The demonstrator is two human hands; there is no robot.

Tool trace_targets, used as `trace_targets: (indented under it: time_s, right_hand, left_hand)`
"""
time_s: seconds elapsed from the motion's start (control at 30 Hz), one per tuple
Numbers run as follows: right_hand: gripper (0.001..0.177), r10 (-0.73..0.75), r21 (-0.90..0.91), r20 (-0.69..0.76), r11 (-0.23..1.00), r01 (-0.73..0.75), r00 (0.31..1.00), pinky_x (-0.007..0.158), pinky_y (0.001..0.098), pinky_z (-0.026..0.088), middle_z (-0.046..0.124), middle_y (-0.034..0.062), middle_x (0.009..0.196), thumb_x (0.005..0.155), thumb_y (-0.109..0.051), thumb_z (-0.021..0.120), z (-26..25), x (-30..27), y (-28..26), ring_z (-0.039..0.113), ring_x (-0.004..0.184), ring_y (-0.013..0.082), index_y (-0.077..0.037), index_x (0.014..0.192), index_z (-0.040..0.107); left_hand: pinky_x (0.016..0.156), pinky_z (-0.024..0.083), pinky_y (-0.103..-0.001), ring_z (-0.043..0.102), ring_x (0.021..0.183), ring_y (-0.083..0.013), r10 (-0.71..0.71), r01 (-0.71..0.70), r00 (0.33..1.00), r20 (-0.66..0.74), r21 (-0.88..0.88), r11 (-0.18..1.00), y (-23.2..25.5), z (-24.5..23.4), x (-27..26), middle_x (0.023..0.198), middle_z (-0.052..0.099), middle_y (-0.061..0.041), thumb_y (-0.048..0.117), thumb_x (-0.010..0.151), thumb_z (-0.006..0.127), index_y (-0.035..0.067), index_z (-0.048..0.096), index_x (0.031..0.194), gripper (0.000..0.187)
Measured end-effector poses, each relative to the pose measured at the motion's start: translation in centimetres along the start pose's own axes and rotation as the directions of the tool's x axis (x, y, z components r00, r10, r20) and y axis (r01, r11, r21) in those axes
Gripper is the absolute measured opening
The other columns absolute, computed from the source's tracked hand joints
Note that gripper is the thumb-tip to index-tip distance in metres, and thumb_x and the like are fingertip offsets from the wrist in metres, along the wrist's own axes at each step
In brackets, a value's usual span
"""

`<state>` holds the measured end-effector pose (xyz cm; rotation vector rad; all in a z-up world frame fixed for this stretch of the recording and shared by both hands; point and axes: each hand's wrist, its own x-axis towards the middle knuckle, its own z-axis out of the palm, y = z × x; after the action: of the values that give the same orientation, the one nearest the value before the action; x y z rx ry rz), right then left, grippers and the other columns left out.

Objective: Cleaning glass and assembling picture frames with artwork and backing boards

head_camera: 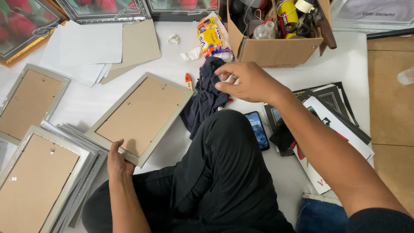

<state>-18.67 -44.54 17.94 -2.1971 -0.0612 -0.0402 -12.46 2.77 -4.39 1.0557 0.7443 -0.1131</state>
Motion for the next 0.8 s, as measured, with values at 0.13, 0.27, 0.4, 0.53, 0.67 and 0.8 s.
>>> trace_targets:
  time_s: [0.13,0.27,0.4,0.53,0.67,0.8]
  right_hand:
    - [0.042,-0.081,-0.021,0.122,0.996,0.084,0.989,0.073,0.0471,0.059,0.073,0.0268,0.102,0.087,-0.025,0.072,0.5,1.9,-3.0,0.073,0.09,0.0402,-0.001,0.121,0.07]
    - [0.042,-0.079,-0.055,0.3,0.993,0.1,0.951,0.076,0.0446,0.061,0.073,0.0209,0.106,0.088,-0.035,0.07,1.4,3.6,-3.7,0.074,0.096,0.0371,-0.009,0.12,0.072]
    - [0.041,-0.103,-0.124,0.403,0.978,0.165,0.909,0.08,0.0477,0.061,0.072,0.0199,0.11,0.091,-0.036,0.065,2.8,5.0,-3.9,0.073,0.101,0.0377,-0.012,0.125,0.07]
    - [0.043,-0.119,-0.139,0.45,0.97,0.201,0.885,0.081,0.049,0.059,0.072,0.0203,0.112,0.093,-0.039,0.063,3.9,5.9,-3.5,0.072,0.102,0.0402,-0.014,0.127,0.069]
    - [0.044,-0.15,-0.153,0.494,0.955,0.256,0.856,0.081,0.05,0.058,0.071,0.0202,0.108,0.092,-0.041,0.063,4.7,6.7,-2.9,0.071,0.101,0.0415,-0.012,0.124,0.069]
    - [0.044,-0.175,-0.173,0.529,0.936,0.307,0.83,0.08,0.0528,0.056,0.071,0.023,0.104,0.091,-0.038,0.064,5.0,7.1,-2.8,0.069,0.098,0.0451,-0.007,0.122,0.069]
  left_hand:
    - [0.084,0.064,-0.049,0.073,0.105,-0.0275,-0.003,0.004,1.0,-0.023,0.01,1.0,-0.4,-0.3,0.8,0.13,0.047,-0.018,0.021,0.086,0.079,0.007,0.031,0.144,0.076]
    - [0.08,0.064,-0.049,0.073,0.103,-0.0284,-0.002,0.005,0.998,-0.062,0.053,0.999,-0.8,-0.9,1.6,0.13,0.044,-0.02,0.02,0.087,0.079,0.003,0.025,0.147,0.082]
    - [0.079,0.064,-0.047,0.072,0.101,-0.0288,0.016,-0.009,0.996,-0.092,0.075,0.997,-1.3,-1.9,2.8,0.129,0.043,-0.022,0.02,0.089,0.08,0.002,0.024,0.147,0.083]
    - [0.081,0.064,-0.047,0.072,0.104,-0.0271,0.019,-0.009,0.993,-0.116,0.085,0.996,-1.0,-1.2,2.1,0.132,0.042,-0.022,0.019,0.088,0.08,0.002,0.022,0.15,0.086]
    - [0.084,0.062,-0.05,0.067,0.112,-0.0296,0.038,-0.024,0.992,-0.12,0.119,0.993,-1.7,-1.5,2.4,0.139,0.034,-0.025,0.019,0.089,0.08,0.0,0.013,0.155,0.095]
    - [0.091,0.055,-0.058,0.056,0.127,-0.042,0.067,-0.035,0.987,-0.145,0.213,0.976,-2.1,-1.5,2.4,0.146,0.025,-0.034,0.023,0.092,0.078,-0.003,0.01,0.156,0.097]
